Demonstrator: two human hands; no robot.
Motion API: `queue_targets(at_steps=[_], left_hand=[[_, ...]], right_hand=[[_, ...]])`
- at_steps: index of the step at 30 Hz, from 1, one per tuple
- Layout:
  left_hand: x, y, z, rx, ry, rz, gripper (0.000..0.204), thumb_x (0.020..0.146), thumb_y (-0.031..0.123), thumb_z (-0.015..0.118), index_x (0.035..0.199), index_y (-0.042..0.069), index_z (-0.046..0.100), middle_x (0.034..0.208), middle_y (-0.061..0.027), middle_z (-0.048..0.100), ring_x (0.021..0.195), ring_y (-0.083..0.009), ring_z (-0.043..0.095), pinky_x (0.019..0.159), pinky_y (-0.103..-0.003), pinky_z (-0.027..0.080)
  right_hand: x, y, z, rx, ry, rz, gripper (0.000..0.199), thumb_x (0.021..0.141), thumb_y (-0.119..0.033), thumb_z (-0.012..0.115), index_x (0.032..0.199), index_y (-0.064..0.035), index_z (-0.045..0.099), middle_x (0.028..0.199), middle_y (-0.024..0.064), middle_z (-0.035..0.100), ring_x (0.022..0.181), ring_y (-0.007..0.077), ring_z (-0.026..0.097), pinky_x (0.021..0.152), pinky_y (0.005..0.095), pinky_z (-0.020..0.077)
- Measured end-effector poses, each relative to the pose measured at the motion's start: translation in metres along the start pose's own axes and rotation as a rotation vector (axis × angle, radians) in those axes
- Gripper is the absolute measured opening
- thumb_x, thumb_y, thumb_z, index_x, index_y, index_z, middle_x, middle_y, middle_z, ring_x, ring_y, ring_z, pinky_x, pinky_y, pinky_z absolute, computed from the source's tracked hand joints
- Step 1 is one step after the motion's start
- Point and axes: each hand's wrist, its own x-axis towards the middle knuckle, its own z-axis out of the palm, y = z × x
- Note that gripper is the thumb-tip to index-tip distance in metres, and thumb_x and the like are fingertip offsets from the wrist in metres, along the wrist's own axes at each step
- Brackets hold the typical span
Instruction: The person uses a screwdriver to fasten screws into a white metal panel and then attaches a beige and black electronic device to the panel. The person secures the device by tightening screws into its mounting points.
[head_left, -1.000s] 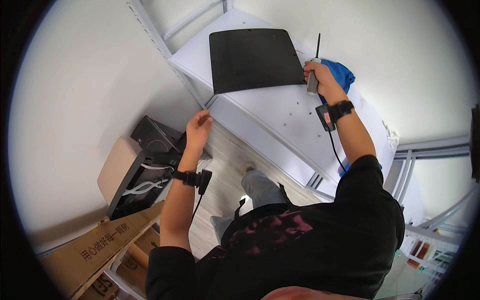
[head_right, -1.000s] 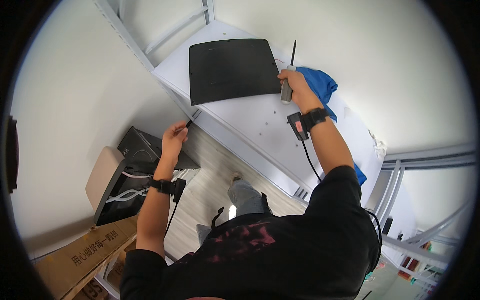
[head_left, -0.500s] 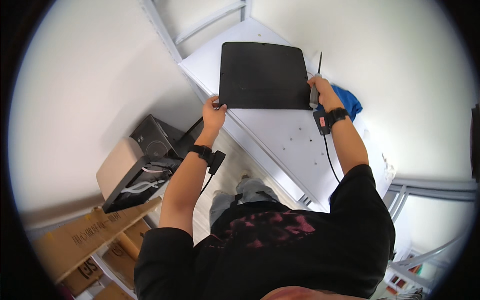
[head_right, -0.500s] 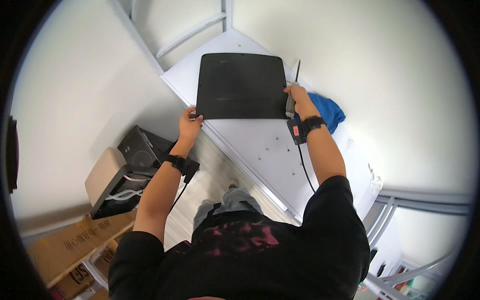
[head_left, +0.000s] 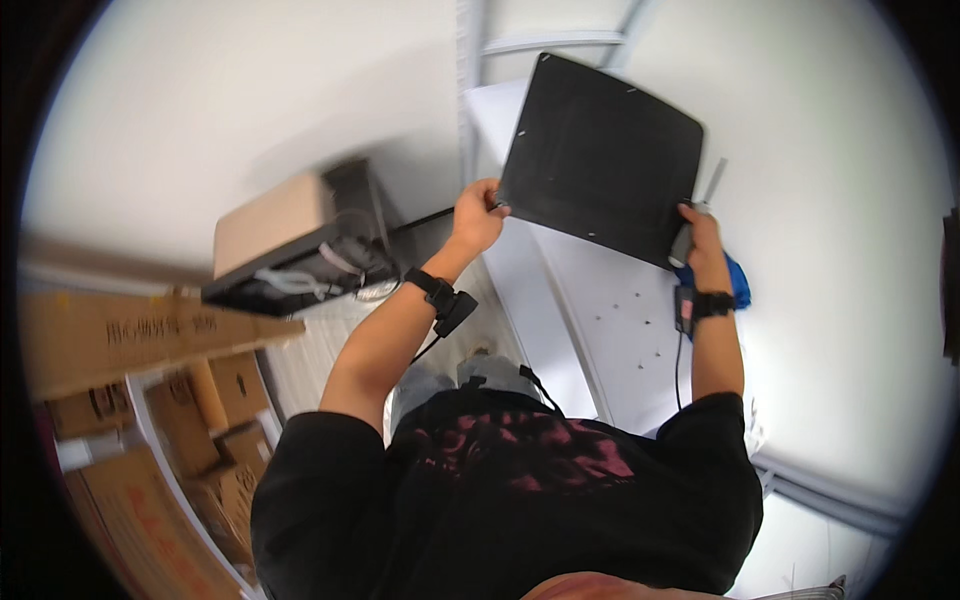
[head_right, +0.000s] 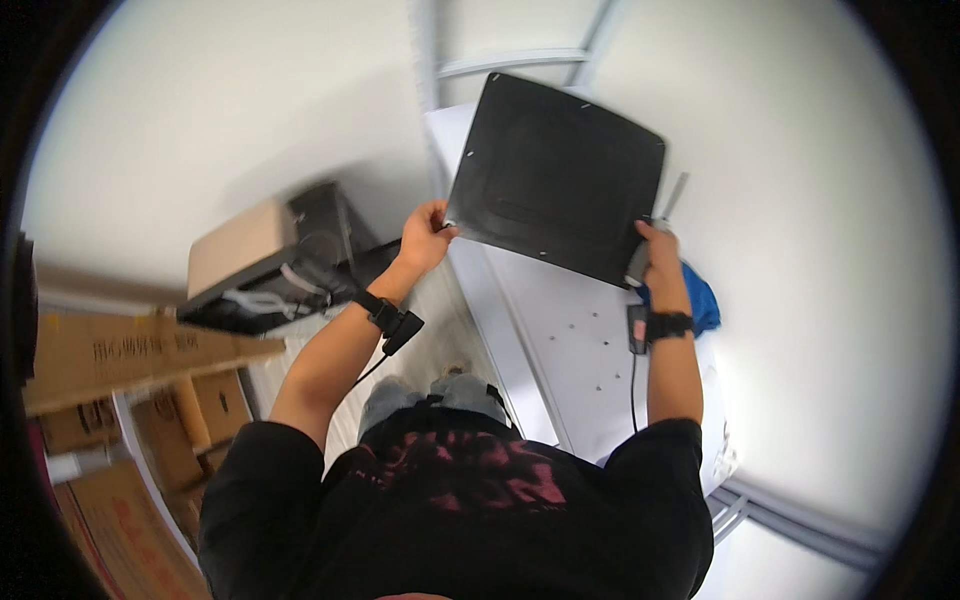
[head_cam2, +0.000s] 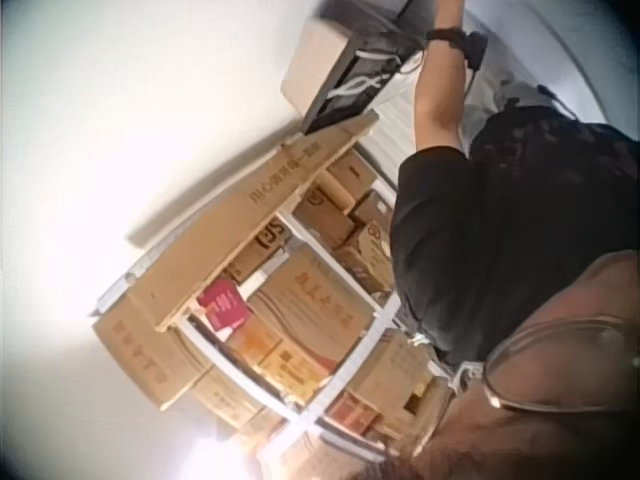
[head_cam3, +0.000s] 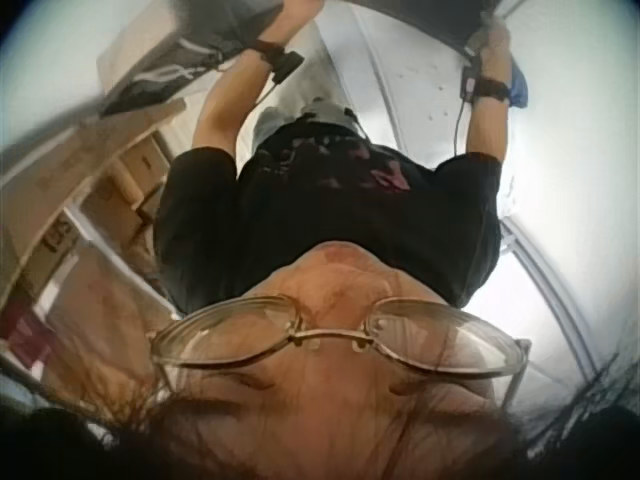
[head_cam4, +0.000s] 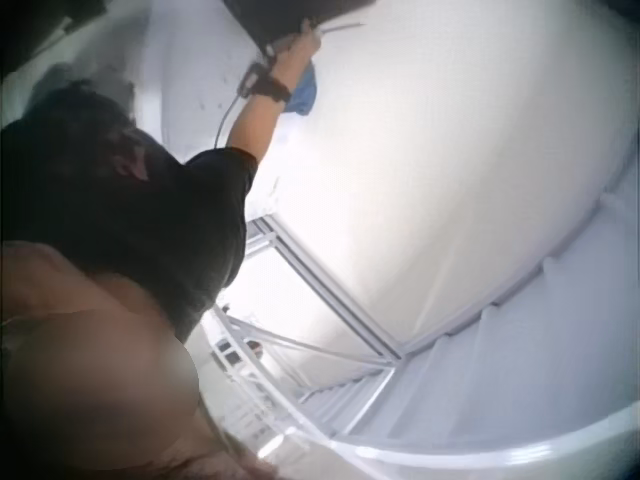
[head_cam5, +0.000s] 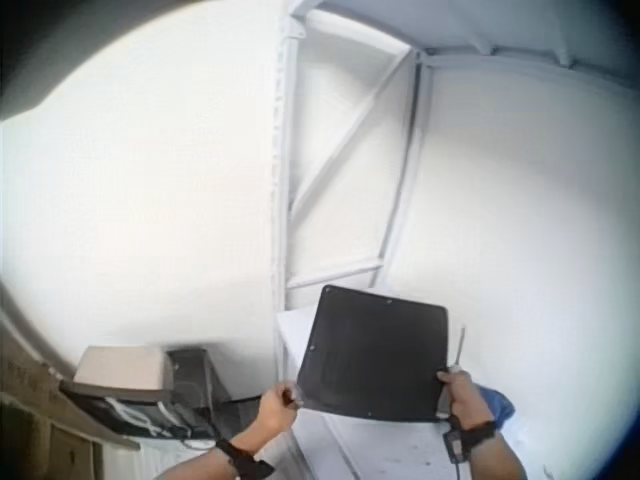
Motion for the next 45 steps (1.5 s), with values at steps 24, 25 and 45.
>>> queue_targets(at_steps=[24,25,45], left_hand=[[-0.270,-0.096,-0.334,0.325,0.452,0.122,0.012,0.077,0.007,0.069,0.082,0.000,0.061,0.077,-0.0112,0.062,0.065,-0.0244,0.061,0.059,-0.031,0.052],[-0.272,-0.099,-0.345,0.361,0.457,0.104,0.010,0.078,0.008,0.068,0.082,0.000,0.063,0.077,-0.0116,0.062,0.064,-0.0253,0.061,0.057,-0.032,0.051],[-0.249,-0.160,-0.439,0.516,0.417,0.110,0.008,0.078,0.012,0.066,0.080,0.004,0.065,0.077,-0.0118,0.063,0.070,-0.0315,0.060,0.062,-0.038,0.048]], right_hand=[[-0.249,0.034,0.285,0.189,-0.667,-0.341,0.034,0.087,-0.003,0.061,0.120,-0.0038,0.051,0.104,0.0016,0.057,0.091,0.0098,0.050,0.080,0.0238,0.0401],[-0.257,0.045,0.296,0.199,-0.644,-0.345,0.035,0.086,-0.001,0.060,0.119,-0.0035,0.051,0.104,0.0020,0.057,0.092,0.0100,0.051,0.081,0.0236,0.0404],[-0.260,0.144,0.382,0.244,-0.584,-0.256,0.033,0.083,0.001,0.063,0.114,-0.0040,0.053,0.106,0.0059,0.060,0.093,0.0142,0.054,0.081,0.0283,0.0435]])
